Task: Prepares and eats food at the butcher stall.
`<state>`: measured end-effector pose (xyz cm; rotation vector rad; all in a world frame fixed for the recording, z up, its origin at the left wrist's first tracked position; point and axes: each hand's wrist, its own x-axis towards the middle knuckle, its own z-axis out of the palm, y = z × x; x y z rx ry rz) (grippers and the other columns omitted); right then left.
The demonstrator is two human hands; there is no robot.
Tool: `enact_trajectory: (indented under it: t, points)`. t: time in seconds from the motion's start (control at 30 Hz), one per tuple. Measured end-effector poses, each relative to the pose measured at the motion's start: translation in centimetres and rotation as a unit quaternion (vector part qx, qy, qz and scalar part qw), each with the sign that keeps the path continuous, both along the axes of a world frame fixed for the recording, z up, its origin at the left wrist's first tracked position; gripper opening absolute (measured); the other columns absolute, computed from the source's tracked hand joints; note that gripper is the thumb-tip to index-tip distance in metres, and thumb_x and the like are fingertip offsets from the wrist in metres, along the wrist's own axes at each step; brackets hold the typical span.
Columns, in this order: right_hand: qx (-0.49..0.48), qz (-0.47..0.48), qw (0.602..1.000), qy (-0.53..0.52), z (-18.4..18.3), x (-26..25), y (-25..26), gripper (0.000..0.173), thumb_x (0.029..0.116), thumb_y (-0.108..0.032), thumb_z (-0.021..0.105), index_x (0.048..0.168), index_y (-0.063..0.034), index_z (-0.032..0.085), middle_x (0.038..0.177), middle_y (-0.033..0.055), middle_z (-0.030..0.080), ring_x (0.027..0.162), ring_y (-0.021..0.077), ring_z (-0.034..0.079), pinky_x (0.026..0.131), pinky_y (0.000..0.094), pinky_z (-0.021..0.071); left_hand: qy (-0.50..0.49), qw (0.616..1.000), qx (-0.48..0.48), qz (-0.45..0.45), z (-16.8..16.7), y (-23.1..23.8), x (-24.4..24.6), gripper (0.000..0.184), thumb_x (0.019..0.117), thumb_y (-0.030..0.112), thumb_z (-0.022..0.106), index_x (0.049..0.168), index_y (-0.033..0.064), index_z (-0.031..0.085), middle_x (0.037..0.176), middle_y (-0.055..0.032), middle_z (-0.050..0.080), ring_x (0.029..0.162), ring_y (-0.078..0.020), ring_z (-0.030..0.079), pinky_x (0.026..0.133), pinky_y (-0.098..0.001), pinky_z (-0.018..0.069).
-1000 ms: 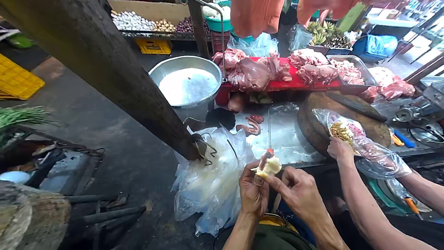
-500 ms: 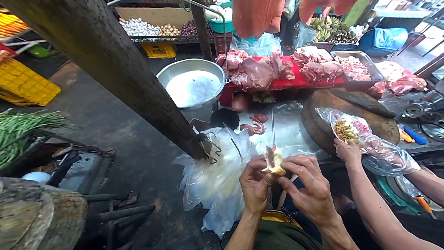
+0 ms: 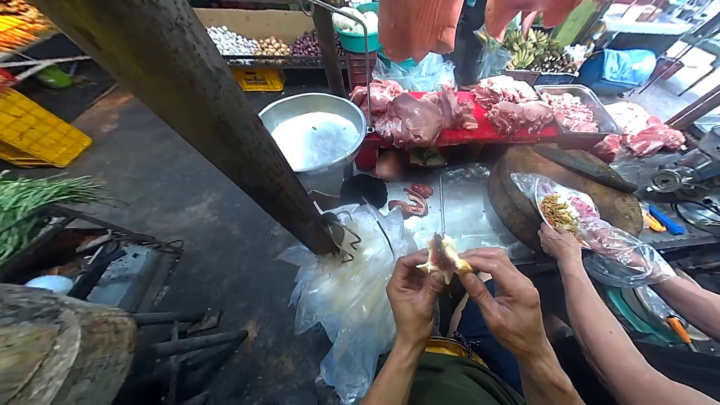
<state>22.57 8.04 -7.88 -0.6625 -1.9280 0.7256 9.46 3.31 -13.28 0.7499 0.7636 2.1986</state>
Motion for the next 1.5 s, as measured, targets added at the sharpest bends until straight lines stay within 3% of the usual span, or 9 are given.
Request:
enact_trajectory:
  t: [0.17, 0.33, 0.5, 0.67, 0.87, 1.03, 1.23, 1.37, 1.5]
  points:
    - [-0.116, 0.043, 0.988, 0.089, 0.2, 0.0, 0.2, 0.019, 0.1016, -0.017, 0.063, 0.109, -0.0027, 0.073, 0.112, 0.0071, 0.072, 0.104, 0.0144, 0.069, 0.089, 0.0282, 0.0599, -0.017, 0.999, 0.016, -0.024, -0.2, -0.1, -0.5, 0.03, 0.0888, 0.02, 0.079, 0.112, 0.0064, 0.067, 0.114, -0.0084, 0.072, 0.099, -0.0119, 0.07, 0.087, -0.0285, 0.0597]
    - [-0.185, 0.065, 0.97, 0.146, -0.1, 0.0, 0.4, 0.019, 0.1006, -0.016, 0.065, 0.111, -0.0033, 0.072, 0.112, 0.0057, 0.071, 0.103, 0.0126, 0.069, 0.09, 0.0282, 0.0597, -0.033, 0.999, 0.016, -0.036, -0.2, -0.3, -0.7, 0.03, 0.0875, 0.019, 0.08, 0.112, 0.0068, 0.067, 0.114, -0.0085, 0.072, 0.099, -0.0123, 0.071, 0.087, -0.0291, 0.0597]
    - [-0.057, 0.032, 0.997, 0.036, -0.5, 0.0, 0.5, 0.018, 0.0979, -0.016, 0.068, 0.11, -0.0046, 0.073, 0.114, 0.0091, 0.072, 0.11, 0.0203, 0.067, 0.094, 0.0353, 0.0589, -0.001, 1.0, -0.017, -0.014, -0.1, -0.2, -0.3, 0.033, 0.0847, 0.021, 0.083, 0.109, 0.0045, 0.069, 0.114, -0.0092, 0.07, 0.098, -0.0139, 0.069, 0.084, -0.0299, 0.0607]
    - [0.008, 0.002, 0.998, -0.07, -0.8, 0.1, 0.4, 0.036, 0.0906, -0.029, 0.079, 0.118, -0.0056, 0.073, 0.121, 0.01, 0.069, 0.118, 0.02, 0.063, 0.099, 0.0349, 0.0562, 0.01, 0.999, -0.044, -0.016, 0.2, -0.5, -0.3, 0.03, 0.087, 0.02, 0.081, 0.106, -0.0003, 0.07, 0.113, -0.0099, 0.07, 0.095, -0.0134, 0.069, 0.083, -0.0286, 0.0606]
    - [0.003, -0.002, 0.999, -0.055, -1.1, -0.1, 0.7, 0.03, 0.0902, -0.021, 0.079, 0.114, -0.004, 0.073, 0.116, 0.0098, 0.071, 0.113, 0.018, 0.066, 0.095, 0.032, 0.0576, 0.048, 0.997, -0.066, 0.008, 0.7, -0.7, 0.0, 0.03, 0.0919, 0.018, 0.076, 0.109, -0.0048, 0.068, 0.112, -0.0113, 0.07, 0.097, -0.0137, 0.069, 0.085, -0.0283, 0.0602]
    - [-0.008, 0.003, 0.999, -0.044, -1.3, -0.2, 0.7, 0.023, 0.0942, -0.018, 0.073, 0.112, -0.0034, 0.074, 0.114, 0.0087, 0.072, 0.11, 0.0163, 0.067, 0.094, 0.0311, 0.0584, 0.08, 0.991, -0.1, 0.028, 1.6, -1.0, 0.0, 0.04, 0.0853, 0.017, 0.082, 0.113, -0.0068, 0.065, 0.107, -0.0117, 0.071, 0.099, -0.0169, 0.07, 0.089, -0.0312, 0.0605]
    - [-0.029, 0.008, 0.999, -0.016, -1.5, -0.4, 0.6, 0.019, 0.0961, -0.014, 0.069, 0.11, -0.0013, 0.073, 0.111, 0.0096, 0.072, 0.107, 0.0177, 0.069, 0.094, 0.0332, 0.0593, 0.107, 0.986, -0.12, 0.047, 1.8, -1.0, 0.1, 0.027, 0.0872, 0.003, 0.075, 0.11, -0.0082, 0.065, 0.106, -0.0118, 0.072, 0.097, -0.0162, 0.071, 0.087, -0.0301, 0.061]
    - [-0.034, 0.024, 0.999, 0.002, -1.5, -0.3, 0.6, 0.023, 0.0921, -0.014, 0.075, 0.112, -0.0013, 0.073, 0.115, 0.0116, 0.071, 0.109, 0.0203, 0.068, 0.093, 0.0347, 0.0606, 0.094, 0.989, -0.104, 0.043, 1.6, -1.0, 0.1, 0.032, 0.0871, 0.006, 0.077, 0.112, -0.0089, 0.064, 0.111, -0.0133, 0.071, 0.101, -0.0175, 0.07, 0.09, -0.0311, 0.0609]
    - [-0.017, 0.039, 0.999, -0.026, -1.2, 0.1, 0.6, 0.023, 0.0977, -0.02, 0.068, 0.111, -0.0025, 0.075, 0.116, 0.0112, 0.07, 0.114, 0.0181, 0.065, 0.097, 0.0322, 0.0576, 0.081, 0.991, -0.096, 0.041, 1.4, -0.8, 0.2, 0.043, 0.0835, 0.016, 0.083, 0.114, -0.0068, 0.062, 0.11, -0.0124, 0.07, 0.099, -0.0174, 0.07, 0.088, -0.0313, 0.0607]
